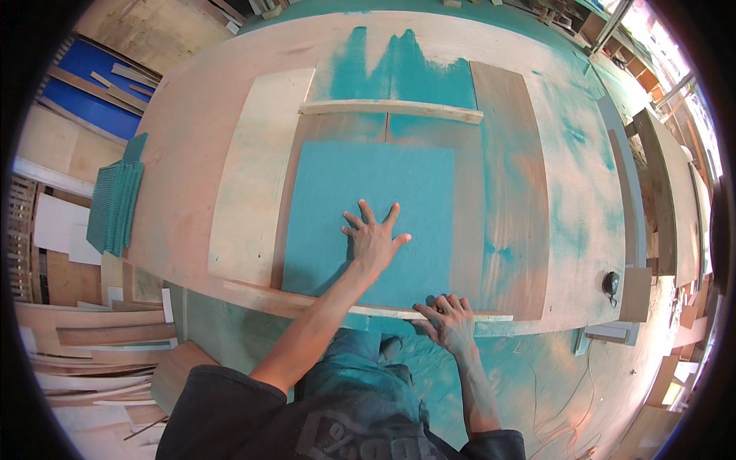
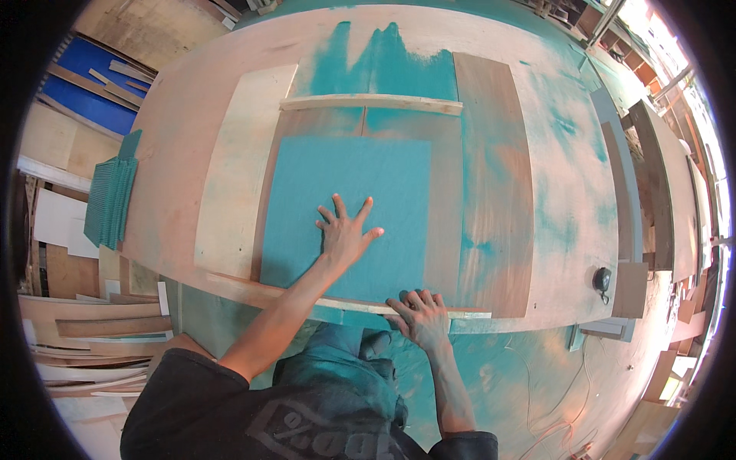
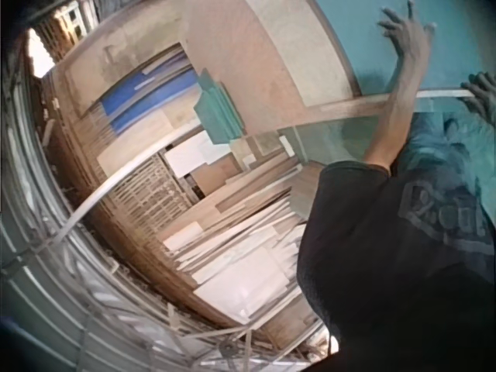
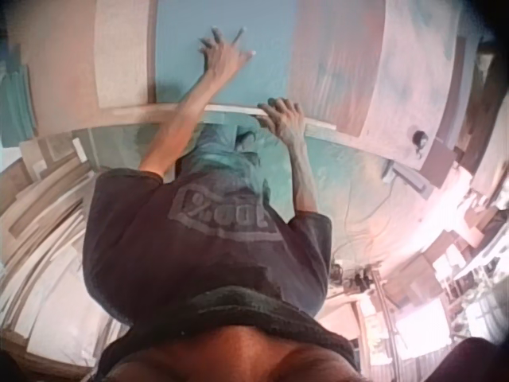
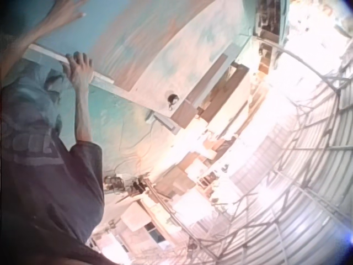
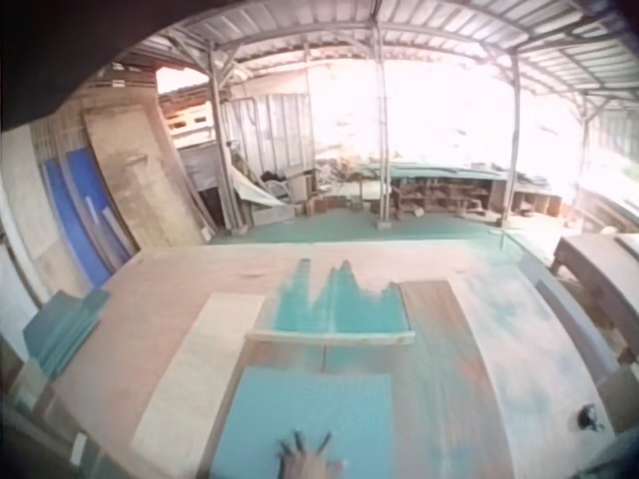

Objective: The person applies adhesive to a square teal wooden panel by moving a wooden stick across the surface multiple times.

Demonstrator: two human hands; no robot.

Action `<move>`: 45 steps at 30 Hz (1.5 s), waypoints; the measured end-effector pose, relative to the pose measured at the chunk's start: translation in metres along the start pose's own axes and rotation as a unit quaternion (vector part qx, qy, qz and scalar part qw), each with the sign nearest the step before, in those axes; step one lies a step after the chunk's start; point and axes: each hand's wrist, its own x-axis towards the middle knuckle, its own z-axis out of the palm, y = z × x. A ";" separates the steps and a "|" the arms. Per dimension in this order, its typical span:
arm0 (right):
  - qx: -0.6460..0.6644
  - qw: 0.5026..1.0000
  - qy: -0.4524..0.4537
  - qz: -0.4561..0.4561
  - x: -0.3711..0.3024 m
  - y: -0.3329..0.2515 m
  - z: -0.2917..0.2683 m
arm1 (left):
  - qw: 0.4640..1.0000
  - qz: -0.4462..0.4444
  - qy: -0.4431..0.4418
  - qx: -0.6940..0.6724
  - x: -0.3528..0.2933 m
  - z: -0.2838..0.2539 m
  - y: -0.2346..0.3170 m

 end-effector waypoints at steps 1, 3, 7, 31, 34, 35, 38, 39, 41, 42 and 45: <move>-0.005 1.000 0.005 0.000 0.013 0.006 -0.002 | 1.000 -0.004 0.002 0.000 0.015 -0.002 0.000; -0.017 1.000 0.019 -0.003 0.037 0.016 -0.003 | 1.000 -0.011 0.003 0.000 0.043 -0.007 -0.002; -0.038 0.998 0.044 -0.006 0.087 0.045 -0.001 | 1.000 -0.021 0.000 0.002 0.102 -0.021 -0.005; -0.034 0.989 0.060 0.130 0.363 0.189 0.011 | 0.996 -0.055 -0.002 -0.064 0.430 -0.094 -0.017; -0.013 0.988 0.008 0.151 0.358 0.187 0.004 | 0.996 -0.067 -0.015 -0.059 0.418 -0.088 -0.021; -0.016 0.989 0.015 0.146 0.353 0.183 0.003 | 0.996 -0.069 -0.023 -0.056 0.412 -0.090 -0.018; -0.030 0.990 0.043 0.134 0.314 0.168 0.005 | 0.996 -0.060 -0.028 -0.059 0.375 -0.083 -0.008; -0.035 0.989 0.056 0.131 0.294 0.163 0.008 | 0.996 -0.053 -0.029 -0.062 0.359 -0.079 -0.004; -0.026 0.989 0.068 0.127 0.259 0.137 0.010 | 0.996 -0.050 -0.034 -0.059 0.318 -0.069 -0.008; -0.017 0.989 0.065 0.129 0.238 0.121 0.009 | 0.996 -0.051 -0.036 -0.059 0.292 -0.064 -0.006; 0.003 0.989 0.052 0.139 0.172 0.074 0.010 | 0.997 -0.054 -0.034 -0.045 0.209 -0.050 -0.009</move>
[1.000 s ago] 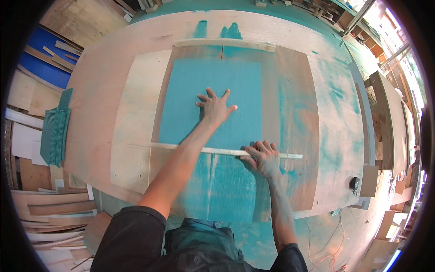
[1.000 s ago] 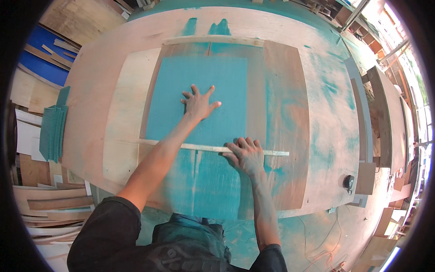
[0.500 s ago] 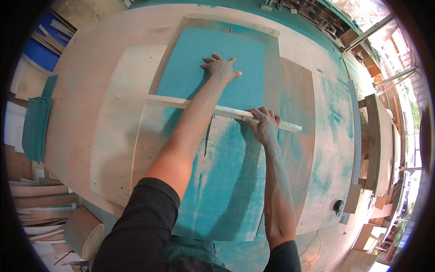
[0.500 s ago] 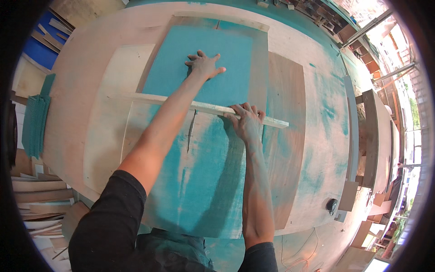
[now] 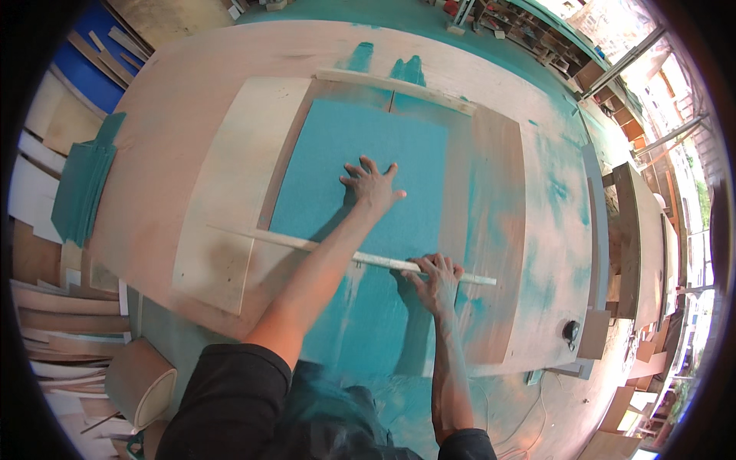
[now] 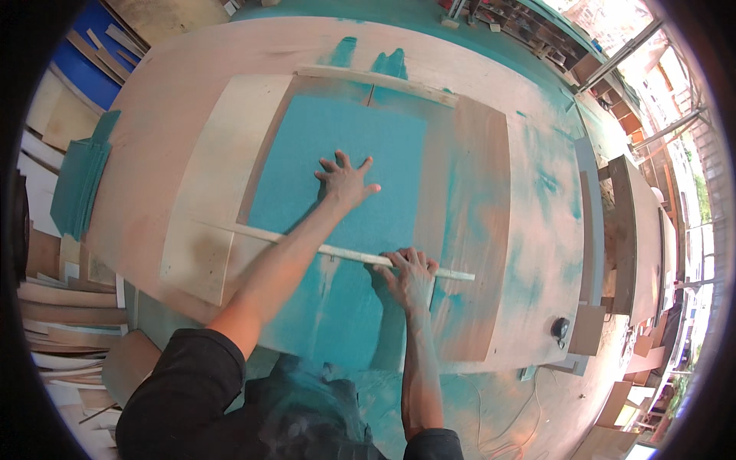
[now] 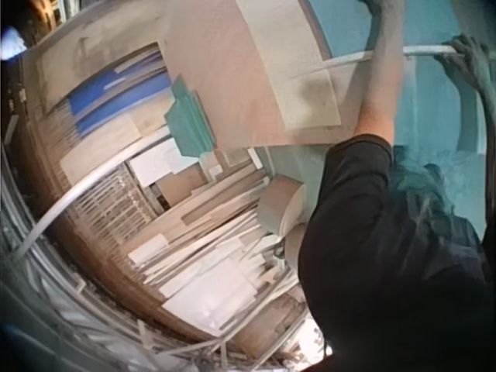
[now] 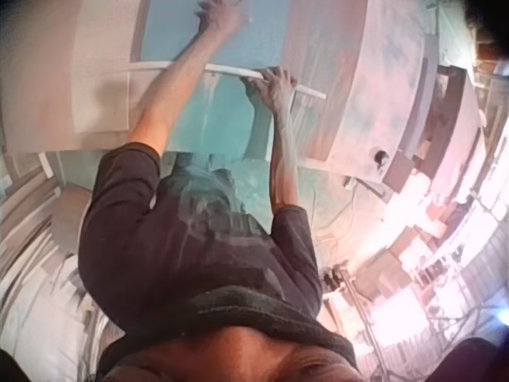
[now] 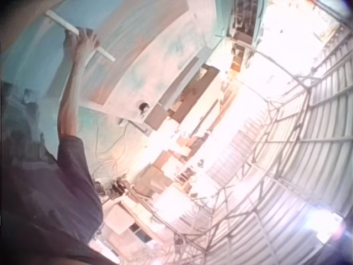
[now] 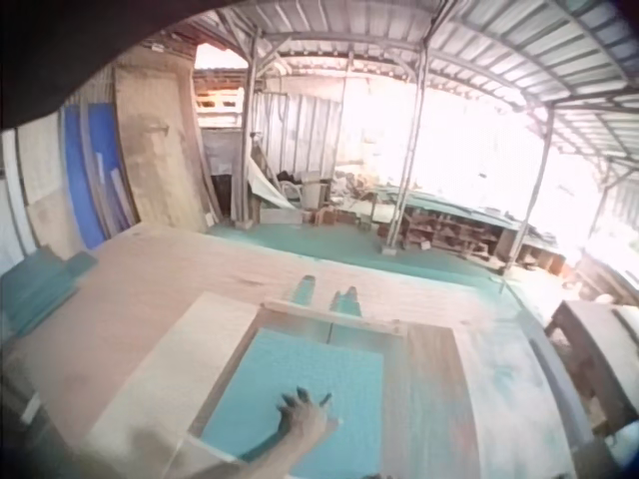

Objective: The person applies adhesive to a square teal wooden panel by moving a wooden stick across the surface multiple times.

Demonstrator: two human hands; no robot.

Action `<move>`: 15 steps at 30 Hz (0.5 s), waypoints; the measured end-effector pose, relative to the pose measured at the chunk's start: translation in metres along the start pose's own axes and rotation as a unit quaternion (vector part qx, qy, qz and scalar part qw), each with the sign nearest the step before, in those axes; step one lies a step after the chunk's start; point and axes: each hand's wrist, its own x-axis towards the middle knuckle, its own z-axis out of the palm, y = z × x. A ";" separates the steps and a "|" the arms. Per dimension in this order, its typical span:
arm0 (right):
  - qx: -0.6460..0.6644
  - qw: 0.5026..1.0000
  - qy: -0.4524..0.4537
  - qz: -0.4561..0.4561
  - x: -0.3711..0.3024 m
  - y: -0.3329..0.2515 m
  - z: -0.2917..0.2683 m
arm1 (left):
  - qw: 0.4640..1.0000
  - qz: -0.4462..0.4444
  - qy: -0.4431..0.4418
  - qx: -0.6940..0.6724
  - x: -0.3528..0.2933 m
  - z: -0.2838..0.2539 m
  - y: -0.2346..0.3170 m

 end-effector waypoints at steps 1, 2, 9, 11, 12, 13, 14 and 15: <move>0.000 1.000 -0.008 0.007 -0.029 -0.008 -0.004 | 1.000 0.004 0.004 0.003 -0.031 0.009 -0.002; -0.001 1.000 -0.013 0.010 -0.057 -0.016 -0.009 | 1.000 0.010 0.009 0.005 -0.058 0.019 -0.003; 0.014 1.000 -0.014 0.011 -0.234 -0.058 -0.018 | 0.999 0.032 0.034 0.027 -0.232 0.080 -0.020; 0.015 1.000 -0.008 0.008 -0.266 -0.066 -0.022 | 0.999 0.034 0.023 0.030 -0.265 0.086 -0.021; 0.017 1.000 -0.009 0.011 -0.278 -0.067 -0.023 | 0.999 0.035 0.021 0.032 -0.278 0.089 -0.020; 0.021 1.000 -0.014 0.017 -0.293 -0.072 -0.024 | 0.999 0.037 0.012 0.035 -0.294 0.094 -0.021; 0.025 0.999 -0.020 0.023 -0.307 -0.077 -0.025 | 0.999 0.038 0.004 0.038 -0.309 0.100 -0.024; 0.032 0.999 -0.019 0.024 -0.317 -0.080 -0.023 | 0.998 0.040 0.018 0.040 -0.320 0.103 -0.029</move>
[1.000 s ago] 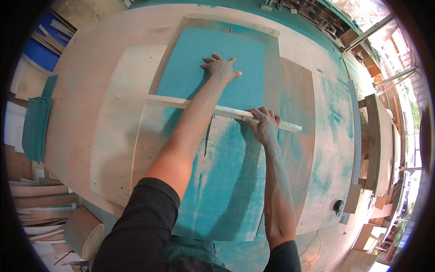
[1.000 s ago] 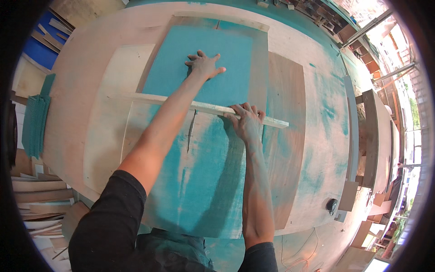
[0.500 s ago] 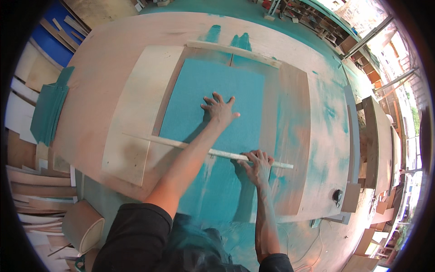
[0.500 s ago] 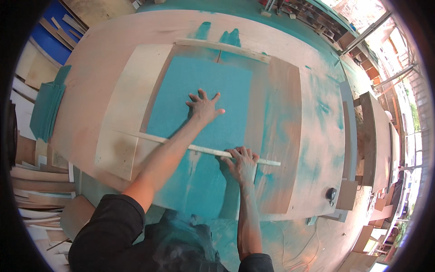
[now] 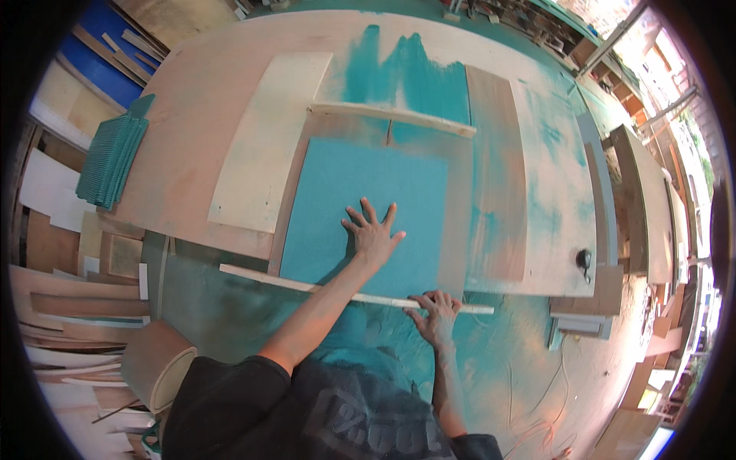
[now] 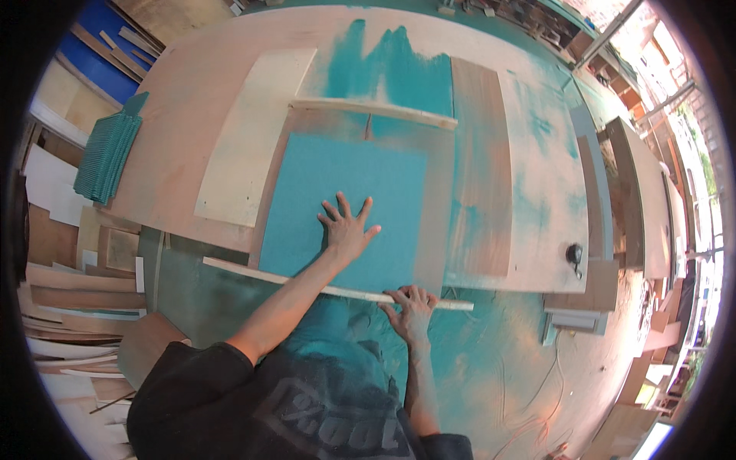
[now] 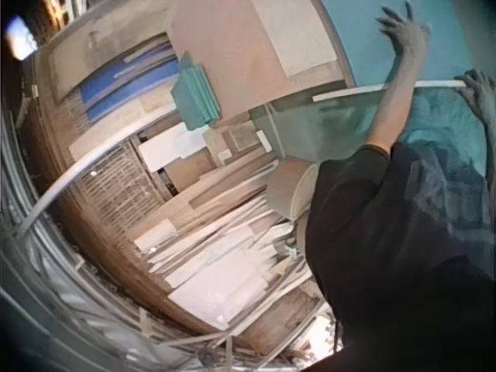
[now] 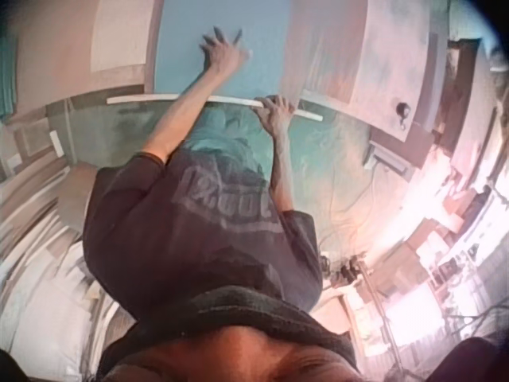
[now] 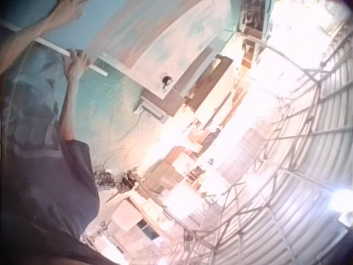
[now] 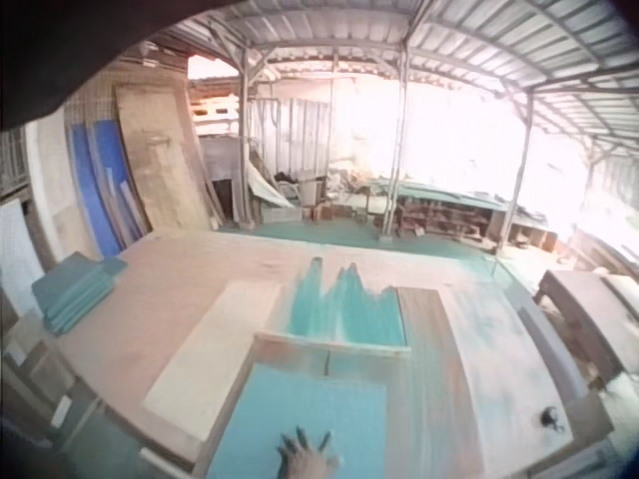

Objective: The person applies adhesive to a square teal wooden panel by moving a wooden stick across the surface multiple times.

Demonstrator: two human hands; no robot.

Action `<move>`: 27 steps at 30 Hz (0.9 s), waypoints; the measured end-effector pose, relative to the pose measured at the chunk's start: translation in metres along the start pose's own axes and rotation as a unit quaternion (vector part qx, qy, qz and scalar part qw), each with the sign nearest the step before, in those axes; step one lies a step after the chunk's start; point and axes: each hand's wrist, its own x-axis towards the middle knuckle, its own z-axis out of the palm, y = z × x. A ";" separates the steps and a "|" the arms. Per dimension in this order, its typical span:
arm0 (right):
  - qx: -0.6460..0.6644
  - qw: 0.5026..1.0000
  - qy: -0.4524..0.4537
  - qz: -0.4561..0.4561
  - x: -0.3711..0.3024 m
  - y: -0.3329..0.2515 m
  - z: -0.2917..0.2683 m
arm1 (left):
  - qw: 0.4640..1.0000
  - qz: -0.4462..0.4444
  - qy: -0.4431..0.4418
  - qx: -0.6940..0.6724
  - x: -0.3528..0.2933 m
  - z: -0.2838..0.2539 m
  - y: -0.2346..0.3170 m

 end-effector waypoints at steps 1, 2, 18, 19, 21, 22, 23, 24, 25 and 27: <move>0.006 1.000 -0.002 0.001 -0.003 -0.005 -0.001 | 1.000 0.002 0.012 0.000 -0.010 0.007 -0.004; 0.007 1.000 0.003 -0.001 0.000 -0.007 -0.004 | 0.999 0.006 0.032 -0.003 -0.012 0.009 -0.006; -0.047 0.972 0.022 0.231 0.054 -0.012 0.018 | 0.971 -0.130 0.122 -0.160 -0.031 0.013 -0.186; -0.057 0.970 0.018 0.234 0.053 -0.009 0.020 | 0.970 -0.137 0.120 -0.159 -0.030 0.014 -0.183; -0.059 0.972 0.027 0.226 0.051 -0.003 0.023 | 0.968 -0.124 0.131 -0.173 -0.029 0.017 -0.178; -0.057 0.973 0.033 0.221 0.052 -0.003 0.024 | 0.967 -0.118 0.138 -0.178 -0.029 0.018 -0.177; -0.052 0.971 0.027 0.230 0.053 -0.002 0.025 | 0.969 -0.106 0.146 -0.166 -0.027 0.018 -0.177; -0.047 0.969 0.021 0.240 0.054 -0.002 0.025 | 0.971 -0.093 0.154 -0.155 -0.026 0.018 -0.176; -0.042 0.968 0.017 0.246 0.056 -0.003 0.024 | 0.972 -0.082 0.166 -0.144 -0.025 0.017 -0.176; -0.044 0.963 0.015 0.265 0.058 -0.007 0.024 | 0.974 -0.091 0.152 -0.140 -0.025 0.017 -0.175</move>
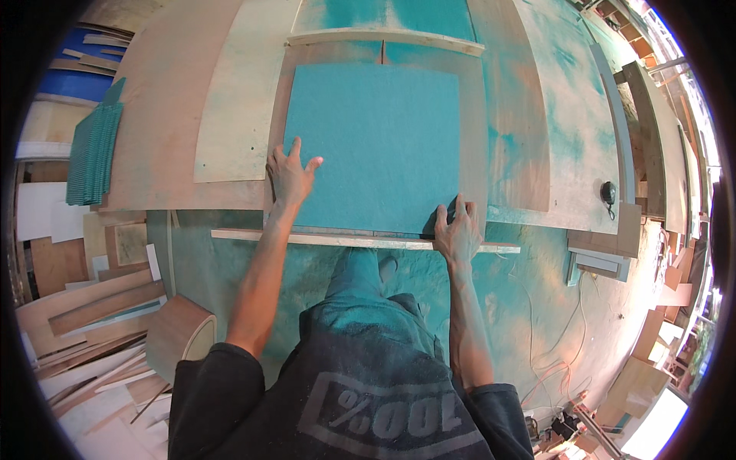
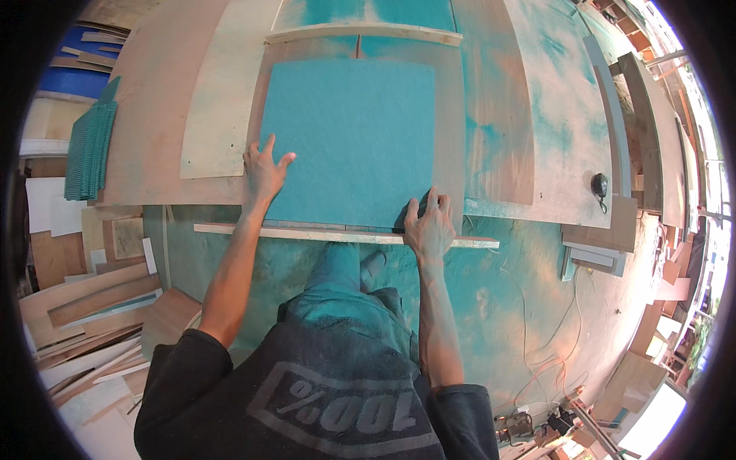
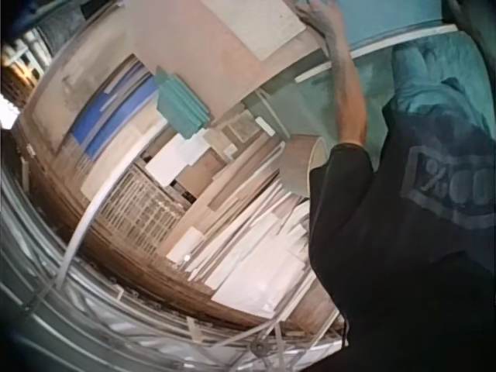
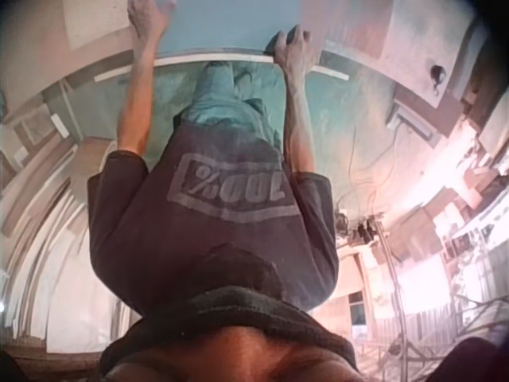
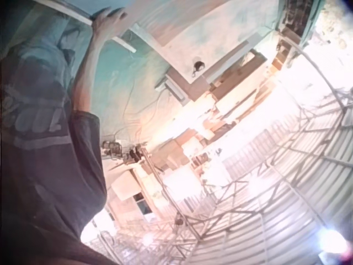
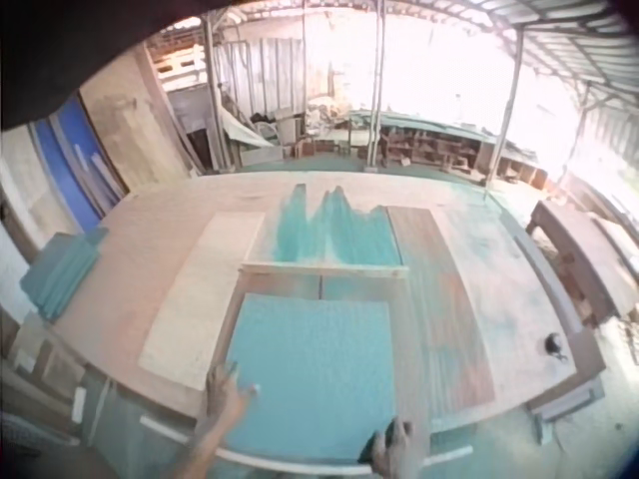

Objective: The person applies adhesive to a square teal wooden panel by moving a wooden stick across the surface multiple times.

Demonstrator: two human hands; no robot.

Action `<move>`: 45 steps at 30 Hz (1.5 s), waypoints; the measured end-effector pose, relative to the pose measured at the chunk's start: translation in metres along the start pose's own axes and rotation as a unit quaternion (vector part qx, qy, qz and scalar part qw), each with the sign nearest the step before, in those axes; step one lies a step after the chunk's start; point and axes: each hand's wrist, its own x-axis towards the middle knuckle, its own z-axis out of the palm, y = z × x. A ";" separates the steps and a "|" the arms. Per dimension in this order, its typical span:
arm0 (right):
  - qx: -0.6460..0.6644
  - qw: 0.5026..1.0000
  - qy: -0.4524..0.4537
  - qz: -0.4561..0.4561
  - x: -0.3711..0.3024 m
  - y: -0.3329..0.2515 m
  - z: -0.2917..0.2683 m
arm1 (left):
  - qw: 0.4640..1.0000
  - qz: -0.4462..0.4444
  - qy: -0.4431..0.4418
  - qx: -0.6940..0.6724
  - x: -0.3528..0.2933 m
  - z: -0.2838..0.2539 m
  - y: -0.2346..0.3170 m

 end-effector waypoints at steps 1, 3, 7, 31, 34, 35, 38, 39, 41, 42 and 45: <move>0.000 1.000 0.001 0.011 0.000 0.000 0.001 | 1.000 -0.002 -0.005 0.004 0.001 -0.002 0.003; -0.004 1.000 0.028 0.004 0.002 0.002 0.001 | 1.000 0.001 -0.014 0.027 0.002 -0.005 0.010; -0.007 0.998 0.055 -0.019 0.000 0.003 0.005 | 0.999 -0.009 -0.031 0.016 -0.001 -0.013 0.009; 0.015 0.997 0.073 -0.009 0.000 0.004 0.003 | 0.997 -0.008 -0.054 0.051 -0.020 -0.009 0.003; -0.009 0.998 0.067 -0.012 0.001 0.007 0.002 | 0.982 0.030 -0.065 0.175 -0.025 -0.001 0.053; -0.002 0.995 0.095 -0.040 0.000 0.007 0.002 | 0.987 0.052 -0.084 0.126 -0.028 0.008 0.071; 0.014 0.980 0.151 -0.125 -0.012 0.013 -0.003 | 0.985 0.066 -0.150 0.062 -0.037 0.020 0.147; 0.024 0.975 0.152 -0.161 -0.019 0.014 -0.007 | 0.982 0.070 -0.161 0.069 -0.037 0.020 0.155; 0.065 0.963 0.115 -0.236 -0.032 0.017 -0.020 | 0.977 0.078 -0.182 0.084 -0.033 0.018 0.166; 0.095 0.954 0.076 -0.274 -0.039 0.019 -0.027 | 0.978 0.076 -0.172 0.084 -0.031 0.019 0.166; 0.097 0.943 0.007 -0.317 -0.048 0.039 -0.020 | 0.978 0.080 -0.171 0.083 -0.032 0.030 0.169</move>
